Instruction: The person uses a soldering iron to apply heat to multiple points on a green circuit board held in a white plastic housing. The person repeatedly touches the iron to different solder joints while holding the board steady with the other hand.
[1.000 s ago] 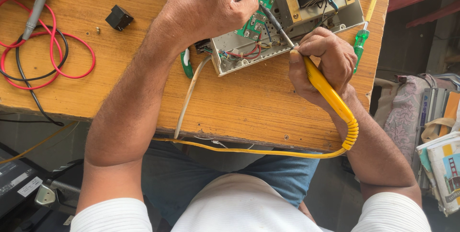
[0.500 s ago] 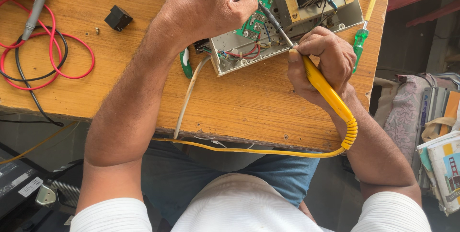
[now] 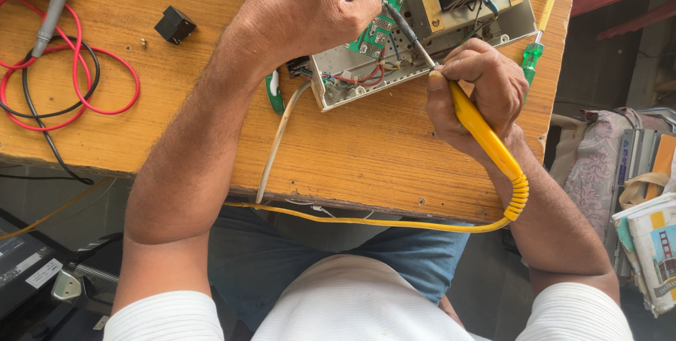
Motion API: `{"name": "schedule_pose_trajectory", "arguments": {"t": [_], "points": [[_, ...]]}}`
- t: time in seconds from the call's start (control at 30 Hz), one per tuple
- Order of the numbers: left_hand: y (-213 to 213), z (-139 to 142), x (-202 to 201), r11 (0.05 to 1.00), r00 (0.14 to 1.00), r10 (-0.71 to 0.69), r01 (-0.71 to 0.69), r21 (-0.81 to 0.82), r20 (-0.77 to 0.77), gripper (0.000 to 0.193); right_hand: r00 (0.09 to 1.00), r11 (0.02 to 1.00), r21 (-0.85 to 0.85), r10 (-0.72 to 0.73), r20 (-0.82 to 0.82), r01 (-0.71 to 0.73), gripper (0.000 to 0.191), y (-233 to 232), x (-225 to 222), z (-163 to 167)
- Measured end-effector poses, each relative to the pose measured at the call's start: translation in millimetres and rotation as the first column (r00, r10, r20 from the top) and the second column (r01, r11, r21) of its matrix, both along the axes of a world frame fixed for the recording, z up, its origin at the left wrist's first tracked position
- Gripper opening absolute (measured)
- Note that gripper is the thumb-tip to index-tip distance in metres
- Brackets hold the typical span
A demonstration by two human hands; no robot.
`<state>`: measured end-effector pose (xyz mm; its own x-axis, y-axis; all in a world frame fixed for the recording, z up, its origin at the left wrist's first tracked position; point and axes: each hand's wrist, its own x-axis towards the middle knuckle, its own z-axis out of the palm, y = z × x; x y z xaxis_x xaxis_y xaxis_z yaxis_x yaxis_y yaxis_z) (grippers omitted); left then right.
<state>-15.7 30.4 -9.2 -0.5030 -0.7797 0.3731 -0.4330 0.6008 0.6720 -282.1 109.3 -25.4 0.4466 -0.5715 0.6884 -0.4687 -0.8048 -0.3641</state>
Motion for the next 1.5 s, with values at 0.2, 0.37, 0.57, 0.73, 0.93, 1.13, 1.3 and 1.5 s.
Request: {"name": "schedule_pose_trajectory", "arguments": {"t": [0.2,0.37,0.57,0.73,0.93,1.13,1.3,1.5], "points": [[4.3,-1.8,8.0,1.000,1.000,-0.004,0.004,-0.003,-0.003,0.031,1.000,1.000,0.015,-0.011,0.001,0.011,0.019,4.9,7.0,-1.6],[7.1,-4.7,7.3,1.000,1.000,-0.004,0.004,-0.016,0.008,0.032,1.000,1.000,0.011,0.010,0.004,-0.010,0.020,9.9,10.3,-0.7],[7.4,-5.5,9.5,1.000,1.000,-0.005,0.005,-0.023,0.004,0.031,1.000,1.000,0.004,0.005,0.011,-0.005,0.019,9.3,10.9,0.8],[9.3,-3.2,8.7,1.000,1.000,-0.001,0.001,0.016,0.007,0.032,1.000,1.000,0.010,0.001,0.015,-0.001,0.020,11.3,10.6,-1.0],[13.2,-3.5,4.9,1.000,1.000,-0.008,0.007,-0.017,-0.006,0.030,1.000,0.999,0.038,0.006,0.013,-0.007,0.020,17.5,6.3,0.5],[18.5,-4.1,4.6,1.000,1.000,-0.009,0.009,0.005,0.000,0.028,1.000,1.000,0.022,-0.003,0.001,0.003,0.020,23.7,7.5,-2.0],[28.2,-0.4,4.8,1.000,1.000,0.005,-0.005,-0.010,0.011,0.028,1.000,1.000,0.024,-0.007,0.009,0.007,0.020,29.2,7.5,-1.0],[25.3,-8.9,3.3,0.997,0.998,0.040,-0.043,0.061,0.040,0.028,1.000,0.999,0.032,-0.009,0.006,0.009,0.021,24.9,5.5,-6.5]]}}
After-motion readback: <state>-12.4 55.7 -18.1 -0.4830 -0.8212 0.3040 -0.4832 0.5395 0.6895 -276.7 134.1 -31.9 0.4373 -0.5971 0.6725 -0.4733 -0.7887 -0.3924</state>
